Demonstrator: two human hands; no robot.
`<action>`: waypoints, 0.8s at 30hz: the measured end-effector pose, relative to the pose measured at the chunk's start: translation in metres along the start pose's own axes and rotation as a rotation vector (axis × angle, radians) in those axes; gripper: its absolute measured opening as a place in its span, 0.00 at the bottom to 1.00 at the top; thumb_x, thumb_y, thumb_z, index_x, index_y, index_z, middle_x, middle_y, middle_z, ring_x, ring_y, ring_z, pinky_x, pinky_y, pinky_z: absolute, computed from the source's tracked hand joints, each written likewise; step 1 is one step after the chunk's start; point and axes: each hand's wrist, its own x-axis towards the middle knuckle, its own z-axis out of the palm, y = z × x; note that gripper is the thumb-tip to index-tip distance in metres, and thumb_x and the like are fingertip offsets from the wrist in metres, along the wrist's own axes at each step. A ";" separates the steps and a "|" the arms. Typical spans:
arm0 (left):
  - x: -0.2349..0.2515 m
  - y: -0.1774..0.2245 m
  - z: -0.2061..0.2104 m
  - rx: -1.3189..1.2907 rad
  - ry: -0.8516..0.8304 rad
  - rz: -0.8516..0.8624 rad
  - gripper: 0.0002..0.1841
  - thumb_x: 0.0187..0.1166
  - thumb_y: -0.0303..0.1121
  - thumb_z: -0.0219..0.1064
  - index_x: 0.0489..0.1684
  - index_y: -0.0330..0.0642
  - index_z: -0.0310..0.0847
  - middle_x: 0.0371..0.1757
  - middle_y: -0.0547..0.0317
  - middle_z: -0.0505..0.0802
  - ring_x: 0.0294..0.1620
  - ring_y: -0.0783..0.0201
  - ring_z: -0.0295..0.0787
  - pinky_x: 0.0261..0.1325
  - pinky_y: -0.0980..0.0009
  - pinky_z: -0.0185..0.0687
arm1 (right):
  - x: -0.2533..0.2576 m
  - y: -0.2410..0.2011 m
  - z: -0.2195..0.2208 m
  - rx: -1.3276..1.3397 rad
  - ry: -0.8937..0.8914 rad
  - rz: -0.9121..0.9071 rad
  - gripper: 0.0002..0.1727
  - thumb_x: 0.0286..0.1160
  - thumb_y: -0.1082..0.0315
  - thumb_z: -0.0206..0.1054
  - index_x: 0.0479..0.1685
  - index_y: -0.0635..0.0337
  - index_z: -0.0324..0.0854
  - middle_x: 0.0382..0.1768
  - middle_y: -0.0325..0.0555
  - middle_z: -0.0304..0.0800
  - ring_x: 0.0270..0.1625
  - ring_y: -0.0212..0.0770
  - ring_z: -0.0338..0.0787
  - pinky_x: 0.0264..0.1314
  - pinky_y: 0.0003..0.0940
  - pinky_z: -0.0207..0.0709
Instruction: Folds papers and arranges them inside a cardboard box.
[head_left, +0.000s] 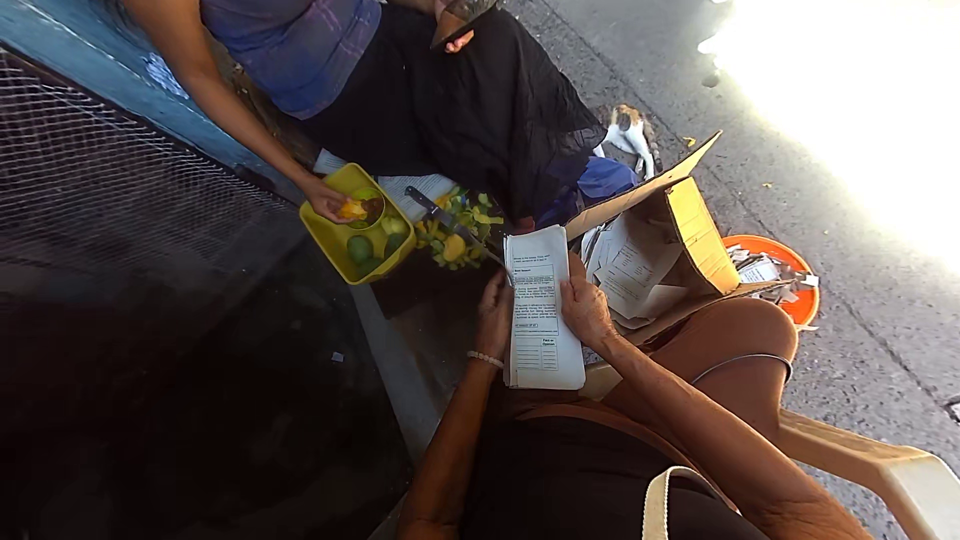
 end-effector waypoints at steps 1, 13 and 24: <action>0.001 -0.003 -0.001 0.042 -0.032 0.000 0.22 0.89 0.32 0.59 0.80 0.39 0.74 0.72 0.47 0.86 0.65 0.60 0.88 0.69 0.62 0.83 | 0.000 0.000 -0.001 0.002 -0.001 0.004 0.19 0.93 0.65 0.51 0.42 0.70 0.82 0.34 0.59 0.87 0.45 0.54 0.90 0.53 0.51 0.78; 0.004 -0.011 0.001 0.302 -0.059 0.028 0.25 0.82 0.34 0.71 0.76 0.35 0.78 0.74 0.40 0.84 0.73 0.51 0.82 0.76 0.55 0.76 | 0.006 0.001 -0.005 0.048 -0.048 0.018 0.18 0.92 0.63 0.55 0.38 0.68 0.82 0.32 0.58 0.86 0.43 0.54 0.89 0.52 0.53 0.77; 0.000 -0.007 -0.020 0.096 -0.199 -0.028 0.30 0.95 0.47 0.41 0.89 0.36 0.61 0.82 0.44 0.77 0.79 0.58 0.77 0.80 0.61 0.73 | -0.001 -0.008 -0.006 0.063 -0.007 0.006 0.15 0.92 0.64 0.55 0.42 0.68 0.79 0.31 0.56 0.85 0.41 0.53 0.89 0.49 0.51 0.79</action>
